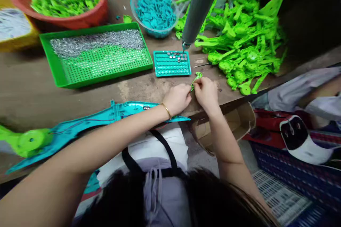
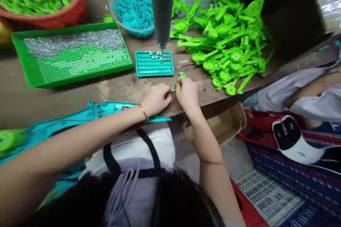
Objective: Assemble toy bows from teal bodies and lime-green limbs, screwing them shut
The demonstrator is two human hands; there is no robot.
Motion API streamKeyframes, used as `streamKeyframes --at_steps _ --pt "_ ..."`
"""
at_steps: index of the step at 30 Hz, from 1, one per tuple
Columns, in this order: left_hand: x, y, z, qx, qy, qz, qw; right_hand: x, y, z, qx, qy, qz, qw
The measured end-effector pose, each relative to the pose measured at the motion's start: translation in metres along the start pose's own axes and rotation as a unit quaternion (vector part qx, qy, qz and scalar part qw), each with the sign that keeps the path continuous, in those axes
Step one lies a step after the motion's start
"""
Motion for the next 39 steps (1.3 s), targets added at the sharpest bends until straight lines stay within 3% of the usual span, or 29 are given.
streamKeyframes --at_steps 10,16,25,33,39 --pt "-0.001 -0.004 0.0 0.009 0.001 -0.005 1.0 -0.003 -0.002 -0.014 -0.11 -0.012 -0.02 0.994" --pt "-0.002 -0.005 0.002 0.014 0.0 -0.008 1.0 0.006 -0.006 -0.025 -0.189 0.022 -0.039 0.981" --pt "0.0 -0.004 0.002 0.014 -0.006 -0.011 1.0 0.016 -0.008 -0.02 -0.141 0.08 -0.096 0.982" --pt "0.0 -0.002 0.003 0.022 0.001 -0.01 1.0 0.005 -0.01 -0.024 -0.144 0.079 -0.033 0.986" --pt "0.0 -0.002 0.002 0.024 0.005 -0.002 1.0 0.005 -0.009 -0.023 -0.125 0.103 -0.037 0.986"
Point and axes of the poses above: each hand's wrist, its own x-axis away from the middle knuckle, its own y-axis out of the back of the hand, z = x × y, the point moved 3 cm from there along -x, towards the middle knuckle, and after that the axes turned 8 degrees about y, right-handed, at the moved point
